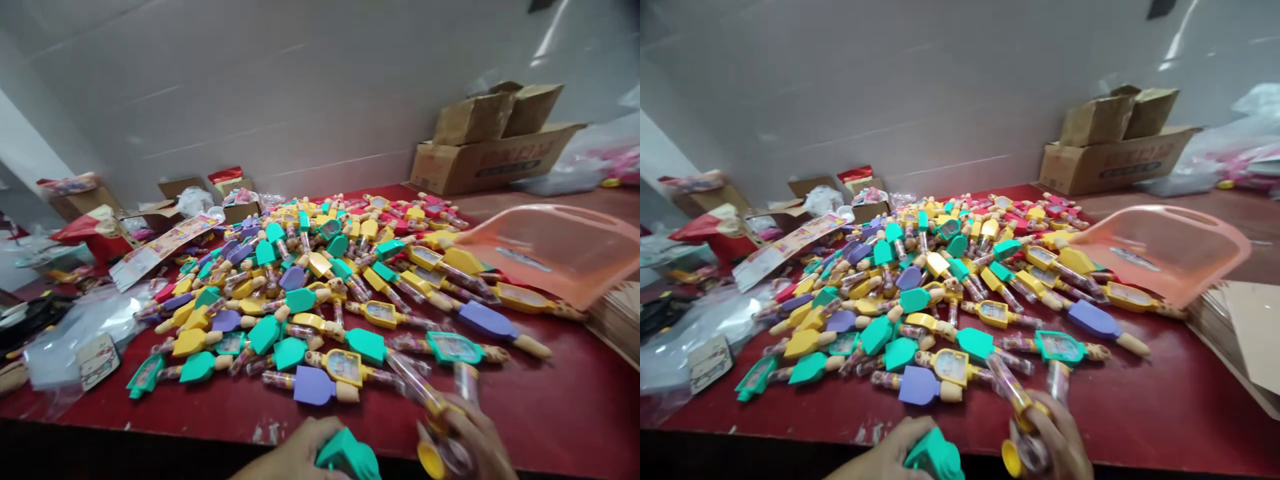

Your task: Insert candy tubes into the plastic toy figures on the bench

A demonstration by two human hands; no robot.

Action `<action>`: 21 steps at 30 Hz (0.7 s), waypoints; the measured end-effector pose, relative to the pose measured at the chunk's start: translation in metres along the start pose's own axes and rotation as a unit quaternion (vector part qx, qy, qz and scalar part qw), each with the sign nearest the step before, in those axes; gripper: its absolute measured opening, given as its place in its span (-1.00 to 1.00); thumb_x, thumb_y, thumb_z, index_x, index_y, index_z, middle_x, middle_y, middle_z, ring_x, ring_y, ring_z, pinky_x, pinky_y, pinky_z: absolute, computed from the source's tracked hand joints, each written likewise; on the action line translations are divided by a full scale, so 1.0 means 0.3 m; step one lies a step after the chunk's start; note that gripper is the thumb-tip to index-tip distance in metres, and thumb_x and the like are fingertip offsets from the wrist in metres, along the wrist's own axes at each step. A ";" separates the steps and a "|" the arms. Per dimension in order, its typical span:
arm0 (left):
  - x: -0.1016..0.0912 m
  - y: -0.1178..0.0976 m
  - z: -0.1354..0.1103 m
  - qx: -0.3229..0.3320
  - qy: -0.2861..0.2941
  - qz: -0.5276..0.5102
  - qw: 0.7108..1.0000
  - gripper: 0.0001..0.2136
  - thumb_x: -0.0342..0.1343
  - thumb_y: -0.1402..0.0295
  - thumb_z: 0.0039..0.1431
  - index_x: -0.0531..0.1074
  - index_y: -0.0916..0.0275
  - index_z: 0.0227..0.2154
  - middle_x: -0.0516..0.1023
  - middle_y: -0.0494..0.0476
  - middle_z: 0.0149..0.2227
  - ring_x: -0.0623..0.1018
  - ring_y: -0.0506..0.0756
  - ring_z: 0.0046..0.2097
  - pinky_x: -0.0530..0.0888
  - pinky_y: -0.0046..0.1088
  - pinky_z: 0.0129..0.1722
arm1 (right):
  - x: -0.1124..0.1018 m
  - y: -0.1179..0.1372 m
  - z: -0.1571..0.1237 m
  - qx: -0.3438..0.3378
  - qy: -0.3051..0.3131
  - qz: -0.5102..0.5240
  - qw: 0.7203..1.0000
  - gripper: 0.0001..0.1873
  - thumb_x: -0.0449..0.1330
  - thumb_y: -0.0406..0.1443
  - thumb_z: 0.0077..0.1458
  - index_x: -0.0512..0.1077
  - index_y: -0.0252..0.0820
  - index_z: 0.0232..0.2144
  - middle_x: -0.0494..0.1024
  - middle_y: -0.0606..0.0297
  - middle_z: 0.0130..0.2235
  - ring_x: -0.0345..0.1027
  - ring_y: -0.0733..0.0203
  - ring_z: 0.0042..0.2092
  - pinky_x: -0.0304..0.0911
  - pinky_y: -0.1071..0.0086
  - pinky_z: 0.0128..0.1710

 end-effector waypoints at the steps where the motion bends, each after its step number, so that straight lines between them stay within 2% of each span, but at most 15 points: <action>1: -0.033 0.004 -0.023 0.005 -0.024 0.009 1.000 -0.45 0.17 -0.14 -0.14 0.36 0.28 -0.29 0.31 0.03 -0.39 0.27 0.00 -0.37 0.22 -0.57 -0.41 | 0.047 0.031 0.030 -0.036 0.015 0.002 0.999 -0.75 0.11 -0.24 0.18 0.27 -0.02 -0.07 0.32 0.20 -0.09 0.32 0.07 -0.16 0.38 0.31 -0.35; 3: -0.076 0.016 -0.044 0.018 -0.063 0.025 0.998 -0.48 0.19 -0.06 -0.11 0.39 0.28 -0.22 0.35 0.05 -0.33 0.29 0.03 -0.32 0.23 -0.54 -0.35 | 0.151 0.086 0.078 -0.095 0.063 0.005 0.994 -0.71 0.06 -0.35 0.12 0.27 0.01 -0.09 0.32 0.21 -0.08 0.33 0.07 -0.15 0.40 0.35 -0.35; 6: -0.107 0.038 -0.021 0.025 -0.076 0.027 0.996 -0.54 0.24 0.05 -0.12 0.42 0.29 -0.23 0.39 0.03 -0.36 0.32 0.04 -0.34 0.24 -0.53 -0.35 | 0.280 0.122 0.114 -0.133 0.106 -0.004 0.985 -0.60 -0.04 -0.46 0.02 0.27 0.00 -0.10 0.33 0.22 -0.09 0.35 0.09 -0.14 0.41 0.36 -0.31; 9: -0.141 0.039 0.048 0.030 -0.086 0.001 0.996 -0.59 0.23 0.08 -0.13 0.41 0.29 -0.29 0.37 -0.01 -0.43 0.31 0.03 -0.39 0.25 -0.53 -0.40 | 0.353 0.091 0.154 -0.137 0.104 -0.026 0.985 -0.55 -0.06 -0.49 -0.05 0.28 -0.05 -0.10 0.32 0.18 -0.08 0.34 0.06 -0.13 0.41 0.28 -0.28; 11: -0.169 0.023 0.102 0.043 -0.106 -0.019 0.993 -0.62 0.22 0.10 -0.12 0.39 0.28 -0.30 0.37 0.00 -0.41 0.32 0.03 -0.36 0.27 -0.50 -0.35 | 0.387 0.051 0.200 -0.130 0.110 -0.038 0.985 -0.59 -0.03 -0.46 -0.03 0.28 -0.12 -0.10 0.32 0.15 -0.10 0.34 0.04 -0.15 0.40 0.23 -0.28; 14: -0.194 -0.008 0.162 0.058 -0.117 -0.050 0.990 -0.62 0.26 0.15 -0.17 0.39 0.28 -0.32 0.39 0.00 -0.39 0.35 0.05 -0.32 0.29 -0.47 -0.28 | 0.416 -0.003 0.271 -0.117 0.131 -0.054 0.983 -0.67 0.06 -0.36 0.06 0.29 -0.22 -0.07 0.33 0.14 -0.12 0.33 0.04 -0.16 0.38 0.19 -0.26; 16: -0.200 -0.019 0.168 0.057 -0.126 -0.082 0.987 -0.57 0.28 0.12 -0.22 0.37 0.28 -0.31 0.40 0.01 -0.38 0.37 0.05 -0.30 0.31 -0.46 -0.28 | 0.414 -0.018 0.291 -0.110 0.140 -0.065 0.982 -0.64 0.09 -0.29 0.11 0.28 -0.23 -0.02 0.30 0.09 -0.06 0.30 -0.02 -0.08 0.36 0.13 -0.20; 19: -0.191 -0.003 0.119 0.029 -0.152 -0.155 0.976 -0.43 0.17 -0.04 -0.15 0.26 0.26 -0.15 0.40 0.05 -0.35 0.43 0.05 -0.39 0.35 -0.49 -0.47 | 0.384 -0.007 0.266 -0.098 0.148 -0.077 0.981 -0.60 0.02 -0.28 0.18 0.23 -0.17 0.08 0.15 0.03 0.11 0.10 -0.11 0.12 0.25 0.03 -0.02; 21: -0.169 0.026 0.069 -0.004 -0.162 -0.202 0.966 -0.38 0.10 -0.08 -0.10 0.16 0.25 -0.08 0.40 0.05 -0.37 0.43 0.01 -0.52 0.28 -0.55 -0.64 | 0.357 0.014 0.229 -0.091 0.153 -0.081 0.981 -0.57 -0.01 -0.29 0.21 0.17 -0.09 0.14 0.06 0.08 0.17 -0.03 -0.09 0.20 0.14 0.02 0.08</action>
Point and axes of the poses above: each hand's wrist, its own z-axis towards the middle knuckle, its own x-axis out of the palm, y = z × x, the point moved 5 cm from there along z, towards the middle knuckle
